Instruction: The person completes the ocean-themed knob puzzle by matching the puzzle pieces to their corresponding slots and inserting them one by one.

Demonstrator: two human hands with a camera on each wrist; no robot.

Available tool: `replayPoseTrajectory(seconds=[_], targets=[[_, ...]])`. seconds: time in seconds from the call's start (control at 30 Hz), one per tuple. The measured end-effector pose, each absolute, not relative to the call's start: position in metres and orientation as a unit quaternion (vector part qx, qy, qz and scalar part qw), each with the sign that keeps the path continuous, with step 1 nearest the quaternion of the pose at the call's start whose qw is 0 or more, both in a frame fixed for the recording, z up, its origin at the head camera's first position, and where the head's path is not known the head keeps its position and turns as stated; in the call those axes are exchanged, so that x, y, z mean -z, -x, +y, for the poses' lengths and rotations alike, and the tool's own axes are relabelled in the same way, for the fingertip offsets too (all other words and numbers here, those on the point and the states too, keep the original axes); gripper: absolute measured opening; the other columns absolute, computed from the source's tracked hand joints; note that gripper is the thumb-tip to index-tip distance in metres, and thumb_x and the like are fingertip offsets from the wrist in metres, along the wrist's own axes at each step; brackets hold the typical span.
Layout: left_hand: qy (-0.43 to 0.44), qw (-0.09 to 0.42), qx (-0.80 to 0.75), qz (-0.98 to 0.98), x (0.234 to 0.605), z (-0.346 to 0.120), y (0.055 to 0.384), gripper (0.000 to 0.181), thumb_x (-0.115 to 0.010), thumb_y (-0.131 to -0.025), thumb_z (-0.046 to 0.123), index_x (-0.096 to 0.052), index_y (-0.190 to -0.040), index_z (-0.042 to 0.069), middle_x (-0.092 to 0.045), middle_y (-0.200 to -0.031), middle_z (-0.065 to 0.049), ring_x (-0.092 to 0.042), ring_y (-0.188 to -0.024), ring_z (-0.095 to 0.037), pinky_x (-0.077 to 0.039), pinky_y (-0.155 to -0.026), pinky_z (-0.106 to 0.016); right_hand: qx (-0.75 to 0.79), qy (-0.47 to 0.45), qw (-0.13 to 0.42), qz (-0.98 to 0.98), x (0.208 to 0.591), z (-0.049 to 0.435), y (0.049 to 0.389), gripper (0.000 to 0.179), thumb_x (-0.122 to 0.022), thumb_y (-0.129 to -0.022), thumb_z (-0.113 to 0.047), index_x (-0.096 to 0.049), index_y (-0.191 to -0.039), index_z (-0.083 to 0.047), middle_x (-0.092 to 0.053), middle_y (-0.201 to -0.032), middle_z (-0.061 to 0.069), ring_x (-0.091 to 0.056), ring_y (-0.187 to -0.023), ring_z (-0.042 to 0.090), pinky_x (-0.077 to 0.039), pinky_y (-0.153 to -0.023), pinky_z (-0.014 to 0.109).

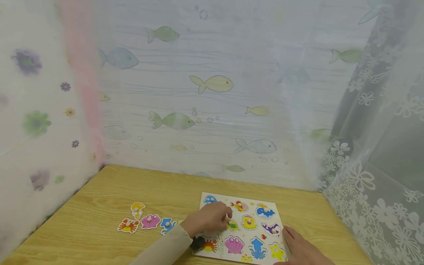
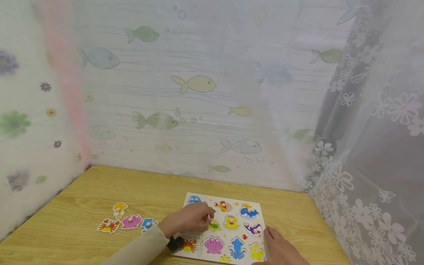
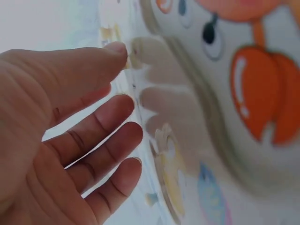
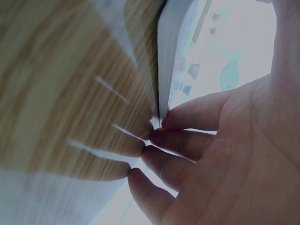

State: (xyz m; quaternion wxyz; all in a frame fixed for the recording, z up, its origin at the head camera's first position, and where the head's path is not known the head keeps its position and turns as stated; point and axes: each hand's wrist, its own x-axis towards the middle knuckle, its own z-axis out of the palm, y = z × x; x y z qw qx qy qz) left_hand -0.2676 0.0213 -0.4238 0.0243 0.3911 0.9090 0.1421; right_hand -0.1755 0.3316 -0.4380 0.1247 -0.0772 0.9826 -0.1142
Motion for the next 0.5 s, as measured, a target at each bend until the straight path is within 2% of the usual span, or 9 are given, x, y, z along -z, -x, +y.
replayPoseTrajectory(seconds=[0.2,0.37,0.5], targets=[[-0.394,0.000,-0.131,0.910,0.415,0.005,0.260,0.022,-0.073,-0.085,0.025,-0.067,-0.106,0.022,-0.058,-0.088,0.010,-0.051,-0.075,-0.002,-0.044,-0.065,-0.021,0.115,0.085,0.126,0.982,0.439,0.335,0.177,0.111,-0.068,-0.070,-0.067,-0.033,-0.142,0.010,-0.033,-0.145,0.025,-0.039,-0.127,0.041,-0.044,-0.090,0.053],[-0.411,-0.046,-0.105,0.904,0.409,-0.016,0.260,0.022,-0.074,-0.083,0.025,-0.068,-0.104,0.018,-0.059,-0.086,0.006,-0.053,-0.075,-0.005,-0.045,-0.067,-0.022,0.116,0.086,0.127,0.981,0.439,0.335,0.178,0.110,-0.068,-0.071,-0.066,-0.032,-0.142,0.010,-0.032,-0.145,0.025,-0.039,-0.128,0.042,-0.044,-0.090,0.053],[-0.415,-0.062,-0.097,0.902,0.411,-0.037,0.260,0.021,-0.074,-0.083,0.024,-0.068,-0.102,0.017,-0.059,-0.085,0.006,-0.052,-0.074,-0.006,-0.045,-0.068,-0.024,0.117,0.071,0.132,0.982,0.439,0.334,0.177,0.114,-0.068,-0.069,-0.069,-0.032,-0.142,0.010,-0.033,-0.145,0.024,-0.040,-0.127,0.040,-0.041,-0.092,0.055]])
